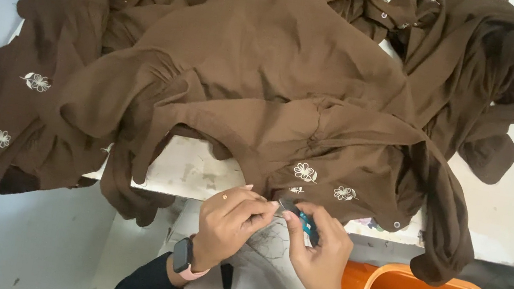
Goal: Trimming loose threads from brown garments using small scissors in a factory setting
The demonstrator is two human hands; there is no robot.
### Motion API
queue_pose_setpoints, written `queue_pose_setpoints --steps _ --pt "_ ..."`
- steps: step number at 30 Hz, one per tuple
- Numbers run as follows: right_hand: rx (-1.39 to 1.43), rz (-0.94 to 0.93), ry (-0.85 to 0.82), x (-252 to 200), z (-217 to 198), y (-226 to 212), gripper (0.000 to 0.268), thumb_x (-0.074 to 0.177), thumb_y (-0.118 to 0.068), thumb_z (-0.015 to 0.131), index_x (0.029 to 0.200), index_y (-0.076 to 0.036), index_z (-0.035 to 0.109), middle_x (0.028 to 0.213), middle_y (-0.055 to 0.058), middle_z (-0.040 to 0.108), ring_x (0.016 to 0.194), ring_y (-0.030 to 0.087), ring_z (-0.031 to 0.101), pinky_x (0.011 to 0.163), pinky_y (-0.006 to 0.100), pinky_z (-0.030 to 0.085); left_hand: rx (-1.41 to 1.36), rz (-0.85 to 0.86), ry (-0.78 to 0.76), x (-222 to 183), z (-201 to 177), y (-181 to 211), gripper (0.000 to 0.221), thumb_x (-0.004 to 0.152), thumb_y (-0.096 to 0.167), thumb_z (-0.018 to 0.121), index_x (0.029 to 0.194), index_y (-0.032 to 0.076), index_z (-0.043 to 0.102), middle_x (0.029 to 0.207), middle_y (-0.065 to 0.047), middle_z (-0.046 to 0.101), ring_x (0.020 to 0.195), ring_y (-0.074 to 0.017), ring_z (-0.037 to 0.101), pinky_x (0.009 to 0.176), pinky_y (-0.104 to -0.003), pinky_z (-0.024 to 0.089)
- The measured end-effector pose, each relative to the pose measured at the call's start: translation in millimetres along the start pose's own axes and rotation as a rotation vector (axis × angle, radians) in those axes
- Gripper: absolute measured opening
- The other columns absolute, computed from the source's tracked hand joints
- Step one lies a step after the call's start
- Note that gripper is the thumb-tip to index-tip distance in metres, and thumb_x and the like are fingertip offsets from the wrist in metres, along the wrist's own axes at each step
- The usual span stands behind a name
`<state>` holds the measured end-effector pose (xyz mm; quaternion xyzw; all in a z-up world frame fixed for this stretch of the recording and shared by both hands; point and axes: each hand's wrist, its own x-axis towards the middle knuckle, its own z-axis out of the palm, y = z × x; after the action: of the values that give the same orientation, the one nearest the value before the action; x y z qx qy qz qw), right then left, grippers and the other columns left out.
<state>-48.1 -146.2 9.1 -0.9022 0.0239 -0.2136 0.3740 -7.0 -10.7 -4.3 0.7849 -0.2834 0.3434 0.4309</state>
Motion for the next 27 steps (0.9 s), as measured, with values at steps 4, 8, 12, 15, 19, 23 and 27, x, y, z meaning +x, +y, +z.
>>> queue_pose_setpoints --steps 4,8,12,15,19,23,27 --pt "-0.058 -0.052 0.040 1 -1 1 0.014 0.077 -0.026 0.057 0.070 -0.015 0.056 0.061 -0.009 0.057 0.045 0.010 0.036 0.047 0.021 0.032 0.031 0.143 -0.043 -1 -4 -2 0.010 0.072 0.005 0.069 0.078 0.005 0.061 0.071 -0.005 0.057 0.067 -0.0139 0.059 0.071 -0.031 0.053" --pt "-0.042 -0.091 0.070 0 2 7 0.015 0.077 -0.026 0.059 0.069 -0.014 0.055 0.059 -0.009 0.055 0.045 0.010 0.032 0.046 0.020 0.030 0.061 0.201 -0.055 0 -5 -4 0.008 0.074 0.009 0.068 0.079 0.005 0.062 0.073 -0.004 0.057 0.071 -0.0142 0.060 0.072 -0.031 0.053" --pt "0.368 -0.127 0.055 5 1 19 0.017 0.073 -0.016 0.062 0.078 -0.003 0.053 0.062 0.003 0.050 0.056 0.012 0.045 0.051 0.021 0.035 0.012 0.207 -0.052 6 -11 -4 0.003 0.075 0.003 0.064 0.074 0.005 0.062 0.072 -0.004 0.058 0.070 -0.0156 0.061 0.072 -0.033 0.053" --pt "-0.033 -0.179 -0.035 8 -5 31 0.045 0.067 -0.032 0.068 0.103 -0.012 0.051 0.099 0.004 0.055 0.090 0.018 0.057 0.073 0.025 0.043 -0.127 0.248 -0.135 0 -8 -14 0.003 0.079 0.005 0.060 0.076 0.005 0.061 0.077 -0.005 0.061 0.074 -0.0157 0.061 0.076 -0.031 0.049" --pt "0.284 -0.317 -0.071 4 -30 50 0.023 0.066 -0.015 0.044 0.081 -0.010 0.060 0.069 0.000 0.061 0.052 0.012 0.047 0.053 0.024 0.034 0.184 0.229 -0.422 -1 4 -52 0.043 0.072 0.015 0.067 0.113 0.017 0.052 0.111 0.001 0.054 0.111 -0.0197 0.044 0.098 -0.041 0.028" --pt "0.292 -0.135 0.276 24 -65 44 0.010 0.079 -0.004 0.058 0.070 -0.009 0.056 0.068 0.002 0.056 0.061 0.008 0.052 0.062 0.019 0.042 -0.409 -0.338 -0.600 36 -27 -34 0.017 0.078 0.023 0.055 0.066 0.015 0.064 0.059 0.003 0.057 0.055 -0.0092 0.045 0.053 -0.022 0.034" --pt "0.347 0.010 0.028 64 -58 56 0.017 0.058 -0.001 0.069 0.075 -0.006 0.065 0.055 0.004 0.050 0.056 0.011 0.037 0.058 0.025 0.036 -0.681 -0.589 -0.526 40 -40 -34 0.018 0.078 0.019 0.058 0.068 0.006 0.067 0.038 0.002 0.040 0.046 -0.0078 0.032 0.045 -0.020 0.030"
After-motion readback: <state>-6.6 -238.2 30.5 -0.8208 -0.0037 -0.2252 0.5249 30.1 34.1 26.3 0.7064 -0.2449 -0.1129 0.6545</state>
